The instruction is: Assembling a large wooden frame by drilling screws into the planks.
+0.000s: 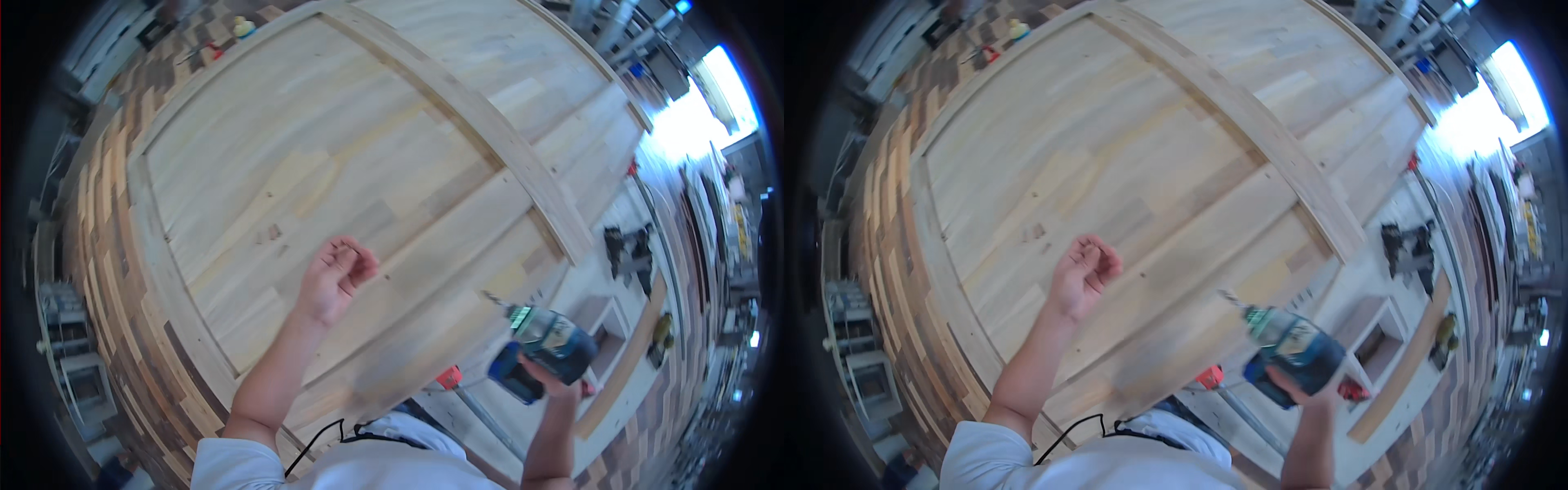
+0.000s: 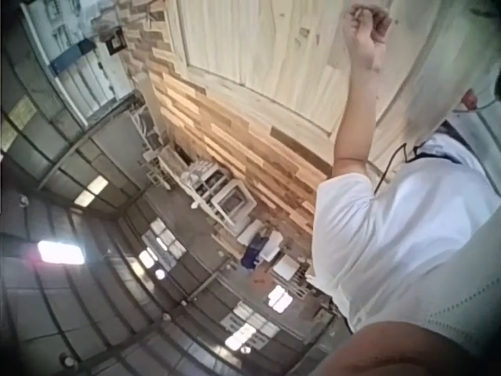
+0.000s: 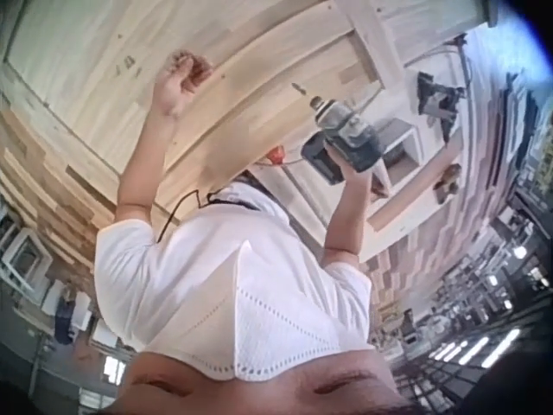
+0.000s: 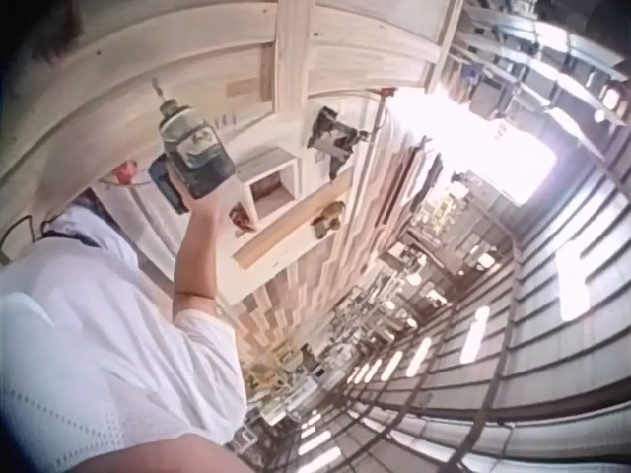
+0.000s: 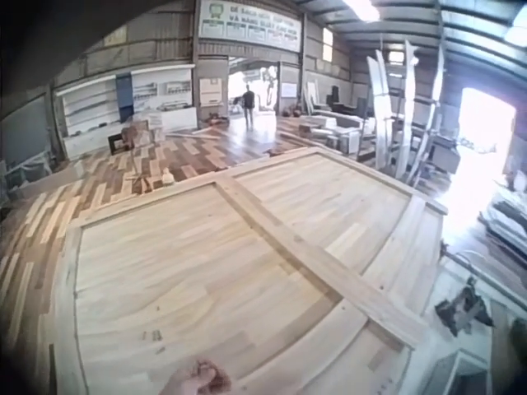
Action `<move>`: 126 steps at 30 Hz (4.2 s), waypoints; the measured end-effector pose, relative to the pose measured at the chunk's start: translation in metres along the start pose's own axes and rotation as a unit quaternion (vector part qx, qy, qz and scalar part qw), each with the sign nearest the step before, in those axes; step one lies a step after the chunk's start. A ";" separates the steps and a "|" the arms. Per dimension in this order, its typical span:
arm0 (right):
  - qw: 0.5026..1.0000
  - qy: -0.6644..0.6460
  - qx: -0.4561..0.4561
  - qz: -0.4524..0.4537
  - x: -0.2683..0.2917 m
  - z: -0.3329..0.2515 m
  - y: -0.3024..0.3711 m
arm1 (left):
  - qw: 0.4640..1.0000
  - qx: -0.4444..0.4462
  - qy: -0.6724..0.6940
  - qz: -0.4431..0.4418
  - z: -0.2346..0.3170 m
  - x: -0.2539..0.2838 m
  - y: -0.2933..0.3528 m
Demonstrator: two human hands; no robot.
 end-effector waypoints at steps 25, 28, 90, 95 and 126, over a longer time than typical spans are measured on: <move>0.966 0.228 0.111 0.044 -0.031 -0.023 0.030 | 0.952 0.231 0.198 0.026 -0.159 -0.098 0.055; 0.986 0.155 -0.013 0.067 -0.029 0.003 -0.010 | 0.959 0.195 0.198 0.050 -0.186 -0.095 0.007; 0.842 0.509 -0.020 -0.176 -0.037 0.011 -0.193 | 0.867 -0.308 -0.386 -0.056 -0.101 -0.164 -0.116; 0.825 0.521 -0.078 -0.203 -0.044 0.009 -0.198 | 0.876 -0.305 -0.373 -0.038 -0.096 -0.159 -0.119; 0.943 0.262 -0.172 -0.113 -0.019 0.029 -0.184 | 0.693 -0.278 -0.650 0.142 0.091 -0.001 -0.049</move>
Point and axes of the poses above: each hand's wrist, its own y-axis away from the middle knuckle, its own x-axis out of the back of the hand, z = x × y, the point moved 9 cm from there along -y, towards the middle knuckle, and after that the axes turned 7 degrees about y, right-handed, at the moved point
